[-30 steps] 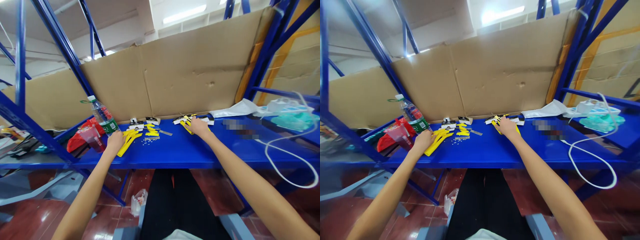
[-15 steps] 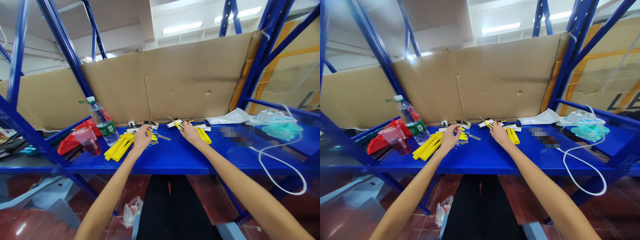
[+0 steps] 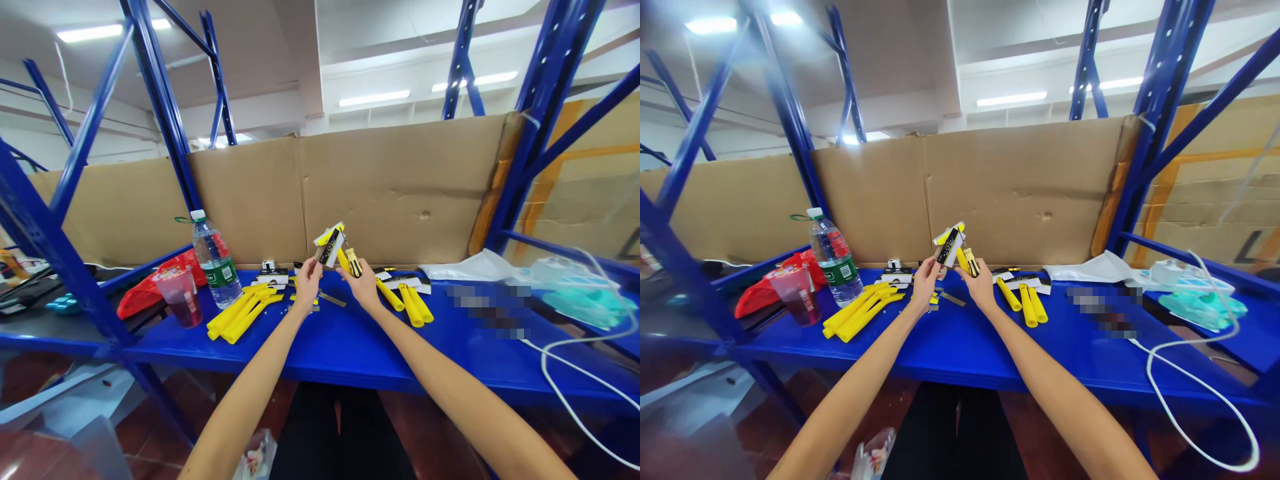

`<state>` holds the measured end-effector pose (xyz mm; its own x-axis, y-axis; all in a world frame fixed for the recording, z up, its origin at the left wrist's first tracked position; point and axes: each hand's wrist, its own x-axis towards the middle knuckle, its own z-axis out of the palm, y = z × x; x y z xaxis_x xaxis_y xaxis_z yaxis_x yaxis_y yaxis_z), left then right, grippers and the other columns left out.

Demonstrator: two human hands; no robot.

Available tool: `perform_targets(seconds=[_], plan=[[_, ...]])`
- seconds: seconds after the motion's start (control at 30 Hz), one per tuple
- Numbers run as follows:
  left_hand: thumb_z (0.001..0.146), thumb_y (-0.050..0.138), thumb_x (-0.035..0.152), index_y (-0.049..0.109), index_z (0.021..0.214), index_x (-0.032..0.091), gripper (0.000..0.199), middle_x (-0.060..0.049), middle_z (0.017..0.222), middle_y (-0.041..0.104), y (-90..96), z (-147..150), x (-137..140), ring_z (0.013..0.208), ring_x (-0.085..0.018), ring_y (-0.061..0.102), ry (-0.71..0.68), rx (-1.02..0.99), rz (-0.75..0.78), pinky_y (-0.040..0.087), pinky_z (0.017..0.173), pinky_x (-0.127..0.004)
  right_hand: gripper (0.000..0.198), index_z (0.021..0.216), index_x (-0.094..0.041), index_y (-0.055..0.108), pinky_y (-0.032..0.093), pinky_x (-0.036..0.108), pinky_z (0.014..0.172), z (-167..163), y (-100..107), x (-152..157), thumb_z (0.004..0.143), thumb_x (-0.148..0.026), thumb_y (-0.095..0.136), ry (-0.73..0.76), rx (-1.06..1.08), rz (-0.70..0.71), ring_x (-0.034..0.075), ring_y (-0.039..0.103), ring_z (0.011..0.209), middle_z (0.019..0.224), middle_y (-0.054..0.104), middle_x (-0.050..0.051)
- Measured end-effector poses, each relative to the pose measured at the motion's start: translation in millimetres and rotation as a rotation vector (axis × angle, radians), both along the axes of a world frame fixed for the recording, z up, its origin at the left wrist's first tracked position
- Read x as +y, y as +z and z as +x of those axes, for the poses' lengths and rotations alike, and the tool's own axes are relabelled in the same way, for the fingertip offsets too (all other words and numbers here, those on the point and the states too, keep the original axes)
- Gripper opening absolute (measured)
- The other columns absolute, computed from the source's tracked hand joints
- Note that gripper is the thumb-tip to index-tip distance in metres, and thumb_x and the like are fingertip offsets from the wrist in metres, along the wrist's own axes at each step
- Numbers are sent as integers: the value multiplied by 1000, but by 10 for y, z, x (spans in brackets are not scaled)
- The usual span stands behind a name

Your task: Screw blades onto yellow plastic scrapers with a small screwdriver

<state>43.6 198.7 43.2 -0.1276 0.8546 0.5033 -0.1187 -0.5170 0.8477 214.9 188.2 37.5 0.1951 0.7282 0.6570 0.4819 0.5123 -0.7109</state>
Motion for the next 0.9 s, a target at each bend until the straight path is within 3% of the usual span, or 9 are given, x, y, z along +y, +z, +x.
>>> perform_targets(seconds=[0.17, 0.33, 0.43, 0.57, 0.7, 0.8, 0.9], plan=[[85, 80, 22, 71, 131, 19, 47, -10, 123, 80, -52, -14, 29, 110, -23, 74, 21, -48, -10, 59, 92, -31, 64, 94, -23, 60, 47, 36, 74, 52, -128, -99, 79, -83, 75, 86, 0, 18, 24, 58, 78, 84, 68, 3], [76, 86, 21, 77, 115, 15, 41, -8, 89, 79, -90, 2, 22, 76, -22, 72, -68, 19, -89, 61, 74, -35, 67, 113, -22, 65, 54, 44, 92, 56, -121, -97, 79, -78, 79, 183, 3, 77, 30, 67, 99, 109, 73, 9], [62, 96, 19, 79, 100, 14, 42, -10, 90, 79, -98, -29, -1, 87, -26, 74, -117, 55, -85, 61, 81, -36, 72, 120, -23, 65, 53, 50, 107, 54, -108, -67, 75, -76, 85, 215, 6, 122, 34, 67, 118, 129, 71, 15], [53, 99, 16, 78, 101, 15, 52, -12, 115, 79, -58, -70, -12, 111, -26, 72, -139, 11, -56, 57, 96, -34, 77, 128, -24, 64, 48, 52, 117, 66, -94, -55, 73, -71, 90, 285, 10, 110, 36, 63, 133, 145, 66, 17], [63, 95, 28, 79, 94, 14, 37, -10, 100, 80, -22, -77, -11, 99, -26, 75, -229, -47, -88, 57, 90, -34, 76, 127, -23, 62, 52, 48, 107, 49, -68, -103, 73, -70, 89, 326, -29, 61, 33, 68, 117, 129, 72, 13], [65, 94, 33, 77, 89, 15, 34, -7, 87, 78, -31, -62, -16, 87, -24, 74, -247, -108, -122, 56, 81, -32, 60, 105, -24, 63, 52, 40, 88, 37, -36, -162, 78, -73, 83, 270, -67, 40, 26, 65, 94, 103, 72, 6], [70, 94, 39, 75, 92, 16, 37, -5, 85, 77, -40, -48, -23, 80, -22, 73, -226, -199, -140, 55, 75, -30, 51, 84, -25, 54, 43, 34, 71, 44, 6, -201, 91, -73, 68, 183, -13, 5, 20, 53, 73, 77, 60, -1]])
